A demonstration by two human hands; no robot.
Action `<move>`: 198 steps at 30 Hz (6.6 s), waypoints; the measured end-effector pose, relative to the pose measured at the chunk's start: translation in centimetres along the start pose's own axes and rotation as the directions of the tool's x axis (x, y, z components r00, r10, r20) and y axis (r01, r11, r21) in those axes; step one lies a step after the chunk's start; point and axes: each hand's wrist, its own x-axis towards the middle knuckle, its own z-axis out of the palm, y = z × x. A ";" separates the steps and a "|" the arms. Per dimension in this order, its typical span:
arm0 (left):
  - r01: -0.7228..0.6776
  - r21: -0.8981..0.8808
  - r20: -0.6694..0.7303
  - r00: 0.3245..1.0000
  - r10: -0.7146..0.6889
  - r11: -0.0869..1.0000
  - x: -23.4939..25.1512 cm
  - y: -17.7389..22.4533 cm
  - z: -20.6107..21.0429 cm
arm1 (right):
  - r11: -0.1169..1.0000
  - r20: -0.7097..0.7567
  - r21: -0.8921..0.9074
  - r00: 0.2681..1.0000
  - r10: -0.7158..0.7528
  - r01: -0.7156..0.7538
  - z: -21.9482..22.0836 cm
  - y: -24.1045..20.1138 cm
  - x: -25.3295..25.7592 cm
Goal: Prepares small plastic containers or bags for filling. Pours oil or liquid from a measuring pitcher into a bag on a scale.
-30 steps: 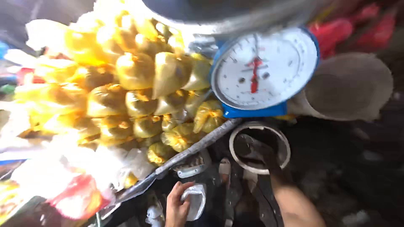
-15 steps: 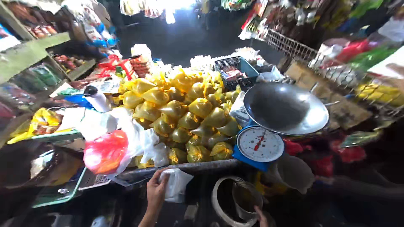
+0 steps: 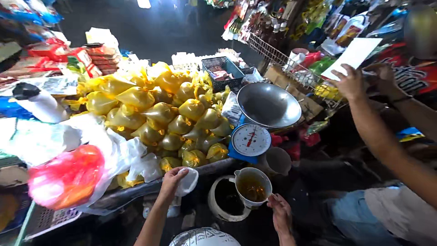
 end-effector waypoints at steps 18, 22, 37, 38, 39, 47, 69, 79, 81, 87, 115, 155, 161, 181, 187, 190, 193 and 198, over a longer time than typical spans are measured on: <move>-0.101 0.182 0.027 0.995 0.098 0.978 1.7 0.9 -0.7 | 0.969 -0.332 -0.120 0.911 -0.246 0.218 4.0 -2.8 -1.8; -0.089 0.124 0.143 0.987 0.070 0.988 2.4 1.9 0.1 | 0.959 -0.404 -0.084 0.870 -0.282 0.272 4.3 -4.5 -1.6; -0.249 0.181 0.322 0.929 0.182 0.951 5.1 6.4 4.9 | 0.932 -0.439 -0.022 0.834 -0.335 0.363 3.4 -10.2 -1.8; -0.275 0.195 0.315 0.927 0.205 0.942 5.2 6.9 5.1 | 0.926 -0.443 -0.029 0.826 -0.349 0.376 3.4 -10.6 -1.8; -0.297 0.211 0.303 0.926 0.227 0.931 5.2 7.3 5.4 | 0.922 -0.449 -0.036 0.818 -0.359 0.385 3.4 -11.0 -1.8; -0.325 0.242 0.257 0.930 0.263 0.914 4.6 7.8 7.4 | 0.935 -0.458 -0.048 0.824 -0.334 0.352 3.2 -10.6 -1.5; -0.580 0.380 0.469 0.792 0.391 0.721 4.8 16.6 15.7 | 0.728 -0.025 -0.292 0.756 -0.654 0.620 4.9 -28.2 5.1; -0.619 0.594 0.430 0.784 0.448 0.514 3.2 18.1 16.3 | 0.472 0.259 -0.697 0.802 -0.538 0.541 8.2 -32.5 6.4; -0.627 0.589 0.424 0.777 0.465 0.511 3.1 18.1 16.2 | 0.439 0.293 -0.716 0.805 -0.516 0.543 8.6 -33.2 6.5; -0.607 0.600 0.406 0.793 0.454 0.522 2.6 18.7 15.8 | 0.329 0.356 -0.771 0.798 -0.486 0.545 9.9 -35.2 6.7; -0.550 0.651 0.380 0.833 0.402 0.523 2.1 19.2 15.9 | 0.197 0.424 -0.790 0.750 -0.507 0.580 10.7 -37.0 7.1; -0.807 0.423 0.698 0.580 0.420 0.412 15.6 26.3 32.7 | 0.960 -0.416 -0.119 0.865 -0.280 0.254 0.0 -23.0 1.3; -0.807 0.354 0.764 0.541 0.352 0.473 16.5 25.1 31.3 | 0.880 -0.059 -0.105 0.881 -0.470 0.463 -2.2 -29.8 5.7; -0.920 0.392 0.530 0.242 0.813 0.018 7.7 19.6 20.3 | 0.492 0.159 -0.783 0.887 -0.434 0.382 6.1 -42.2 12.4; -0.872 0.486 0.612 0.388 0.689 0.059 6.7 16.5 19.7 | 0.470 0.172 -0.803 0.898 -0.406 0.366 7.1 -42.5 13.1; -0.842 0.532 0.591 0.446 0.673 0.092 7.3 16.4 21.4 | 0.483 0.170 -0.799 0.904 -0.391 0.359 7.6 -42.6 13.6; -0.826 0.554 0.579 0.472 0.665 0.105 7.3 17.1 22.6 | 0.497 0.175 -0.788 0.906 -0.384 0.363 7.8 -42.8 14.2; -0.829 0.551 0.570 0.461 0.680 0.100 7.3 17.0 22.6 | 0.486 0.214 -0.780 0.897 -0.386 0.395 8.0 -43.2 14.6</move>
